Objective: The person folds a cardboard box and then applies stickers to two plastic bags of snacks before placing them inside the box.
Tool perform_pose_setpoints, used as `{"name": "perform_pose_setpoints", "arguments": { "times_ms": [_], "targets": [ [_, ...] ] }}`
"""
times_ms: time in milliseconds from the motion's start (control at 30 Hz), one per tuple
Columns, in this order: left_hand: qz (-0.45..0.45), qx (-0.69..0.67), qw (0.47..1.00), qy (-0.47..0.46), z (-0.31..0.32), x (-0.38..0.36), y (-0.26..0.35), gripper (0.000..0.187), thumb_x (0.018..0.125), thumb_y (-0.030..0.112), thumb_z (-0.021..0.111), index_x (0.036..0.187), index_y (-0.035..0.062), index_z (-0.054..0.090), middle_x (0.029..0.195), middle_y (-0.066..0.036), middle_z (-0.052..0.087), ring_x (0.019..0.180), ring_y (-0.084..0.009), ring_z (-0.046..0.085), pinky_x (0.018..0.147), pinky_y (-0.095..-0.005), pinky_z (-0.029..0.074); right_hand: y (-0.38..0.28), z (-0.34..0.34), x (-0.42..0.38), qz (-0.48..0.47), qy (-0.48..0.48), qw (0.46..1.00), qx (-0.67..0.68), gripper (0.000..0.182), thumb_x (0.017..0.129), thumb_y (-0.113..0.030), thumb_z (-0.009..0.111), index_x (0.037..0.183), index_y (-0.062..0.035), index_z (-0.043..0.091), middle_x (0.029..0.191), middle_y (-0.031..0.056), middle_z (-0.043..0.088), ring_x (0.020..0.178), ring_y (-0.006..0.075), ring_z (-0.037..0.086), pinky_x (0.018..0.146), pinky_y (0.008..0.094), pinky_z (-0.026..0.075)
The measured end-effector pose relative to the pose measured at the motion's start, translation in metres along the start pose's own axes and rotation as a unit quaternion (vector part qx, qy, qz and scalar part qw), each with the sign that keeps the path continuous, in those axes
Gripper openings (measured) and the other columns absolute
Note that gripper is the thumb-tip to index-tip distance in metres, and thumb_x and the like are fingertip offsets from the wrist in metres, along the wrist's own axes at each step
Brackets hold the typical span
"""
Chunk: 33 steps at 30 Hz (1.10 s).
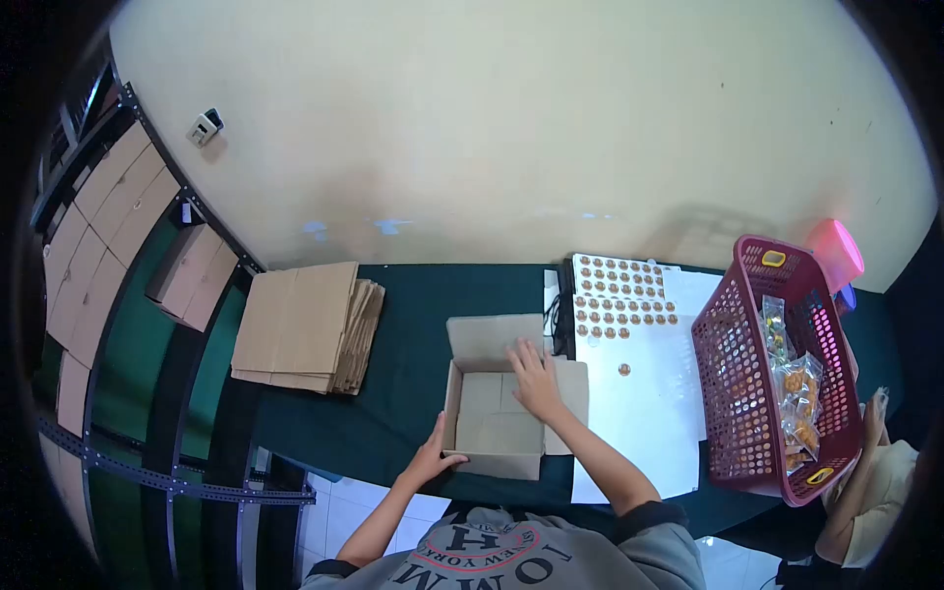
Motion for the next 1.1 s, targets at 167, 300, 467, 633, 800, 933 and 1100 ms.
{"name": "perform_pose_setpoints", "arguments": {
  "times_ms": [167,300,467,633,800,933,1100],
  "targets": [
    [0.014,-0.014,1.000,-0.011,-0.004,0.006,-0.005,0.106,0.065,0.047,0.067,0.136,0.0050,0.001,0.140,-0.021,0.014,0.124,-0.0350,0.027,0.096,-0.0374,0.033,0.044,0.082,0.026,0.076,-0.086,0.993,-0.001,0.046,0.067,-0.015,0.063,0.109,-0.0076,0.049,0.092,0.0131,0.056,0.089,0.0284,0.054,0.082,0.0442,0.038],
    [0.020,-0.021,1.000,-0.003,-0.004,0.007,-0.007,0.104,0.066,0.048,0.066,0.137,0.0071,0.002,0.140,-0.019,0.014,0.123,-0.0348,0.029,0.095,-0.0381,0.035,0.048,0.080,0.035,0.091,-0.074,0.992,0.046,0.008,0.072,-0.010,0.053,0.075,-0.0052,0.059,0.070,0.0153,0.059,0.071,0.0315,0.058,0.065,0.0399,0.046],
    [-0.014,-0.039,0.999,-0.025,-0.008,0.006,-0.002,0.104,0.066,0.048,0.066,0.136,0.0047,0.003,0.140,-0.020,0.014,0.127,-0.0329,0.022,0.099,-0.0366,0.030,0.045,0.073,0.040,0.136,-0.115,0.982,0.059,0.013,0.071,-0.010,0.056,0.084,-0.0059,0.059,0.077,0.0152,0.060,0.079,0.0307,0.058,0.073,0.0410,0.044],
    [0.020,-0.033,0.999,-0.007,-0.007,0.002,-0.011,0.103,0.066,0.050,0.066,0.136,0.0021,0.007,0.139,-0.023,0.013,0.128,-0.0360,0.017,0.103,-0.0376,0.023,0.024,0.047,0.007,0.130,0.047,0.987,0.086,0.041,0.070,-0.010,0.059,0.108,-0.0047,0.049,0.107,0.0182,0.053,0.105,0.0303,0.047,0.092,0.0446,0.032],
    [-0.012,-0.024,1.000,0.014,-0.014,-0.008,-0.008,0.097,0.071,0.051,0.061,0.135,0.0001,0.009,0.138,-0.026,0.012,0.129,-0.0393,0.012,0.101,-0.0500,0.017,-0.006,0.013,-0.056,0.326,0.106,0.935,0.084,0.070,0.068,-0.011,0.062,0.127,-0.0013,0.028,0.129,0.0241,0.031,0.117,0.0375,0.032,0.099,0.0460,0.024],
    [-0.038,0.011,0.999,-0.012,-0.003,-0.009,-0.008,0.094,0.073,0.049,0.060,0.135,0.0000,0.009,0.139,-0.026,0.010,0.130,-0.0386,0.007,0.103,-0.0481,0.013,-0.020,0.047,-0.123,0.372,0.108,0.899,0.203,0.068,0.071,-0.006,0.057,0.130,0.0003,0.024,0.129,0.0273,0.028,0.120,0.0404,0.028,0.101,0.0427,0.023],
    [0.021,-0.084,0.996,0.004,0.008,-0.002,-0.015,0.088,0.076,0.038,0.061,0.136,0.0012,0.007,0.139,-0.024,0.012,0.130,-0.0355,0.012,0.105,-0.0375,0.016,-0.035,0.052,-0.141,0.345,0.136,0.868,0.331,0.063,0.072,0.002,0.044,0.131,0.0016,0.024,0.121,0.0286,0.040,0.113,0.0403,0.040,0.095,0.0413,0.032]
  ]
}}
Point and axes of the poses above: each hand's wrist, its own x-axis towards the middle knuckle, its own z-axis out of the palm, y = z × x, the point moved 2 cm from there along x, towards the middle knuckle
